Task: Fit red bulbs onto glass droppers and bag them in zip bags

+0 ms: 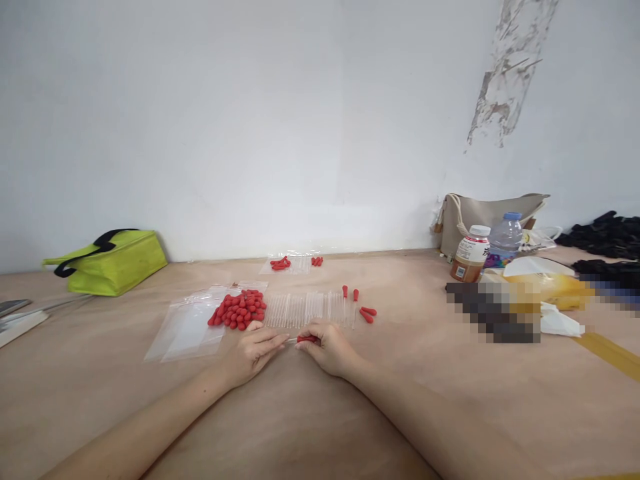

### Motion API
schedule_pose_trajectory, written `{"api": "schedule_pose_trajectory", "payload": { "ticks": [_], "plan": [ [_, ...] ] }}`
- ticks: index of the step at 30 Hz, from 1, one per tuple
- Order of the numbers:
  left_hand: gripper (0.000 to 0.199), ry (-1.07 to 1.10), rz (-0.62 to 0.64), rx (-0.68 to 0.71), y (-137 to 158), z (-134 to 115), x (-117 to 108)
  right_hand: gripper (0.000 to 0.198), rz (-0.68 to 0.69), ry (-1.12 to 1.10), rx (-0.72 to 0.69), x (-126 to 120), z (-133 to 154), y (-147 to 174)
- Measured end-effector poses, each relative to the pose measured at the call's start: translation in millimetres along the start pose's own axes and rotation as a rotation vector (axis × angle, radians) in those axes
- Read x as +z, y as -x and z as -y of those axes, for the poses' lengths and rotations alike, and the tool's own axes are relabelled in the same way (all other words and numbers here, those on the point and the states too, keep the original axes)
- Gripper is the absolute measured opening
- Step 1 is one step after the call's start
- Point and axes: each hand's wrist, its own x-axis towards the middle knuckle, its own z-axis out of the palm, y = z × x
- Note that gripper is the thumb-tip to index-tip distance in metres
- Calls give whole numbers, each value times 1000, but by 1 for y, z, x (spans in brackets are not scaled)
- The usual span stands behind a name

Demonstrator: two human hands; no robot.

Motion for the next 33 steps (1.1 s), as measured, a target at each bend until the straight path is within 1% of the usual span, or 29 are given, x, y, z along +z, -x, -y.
{"api": "schedule_pose_trajectory", "payload": {
  "ticks": [4,9,13,18,21,23,25,28,30,33],
  "plan": [
    [23,-11,-24,23,0,0,2,7,49,94,-75,-1,-1,1],
    [23,6,2,15,-1,2,6,7,90,218,-132,-2,0,0],
    [24,29,1,5,-3,0,7,7,94,255,-129,0,1,-1],
    [24,50,4,-25,-3,-3,8,6,73,237,-111,1,0,-1],
    [23,63,-24,-80,-3,-4,9,7,47,98,-59,1,-1,-3],
    [22,87,-70,-135,-4,-5,10,11,-17,-85,42,3,-3,-5],
    [21,121,-98,-170,-5,-6,9,20,-94,-303,154,7,-4,-6],
    [25,161,-82,-183,-5,-7,6,27,-181,-543,226,11,-3,-9],
    [31,175,-81,-212,-4,-8,3,33,-234,-601,257,5,-3,-14],
    [33,158,-126,-290,-4,-8,1,46,-337,-568,349,-23,-9,-26]
  ]
}}
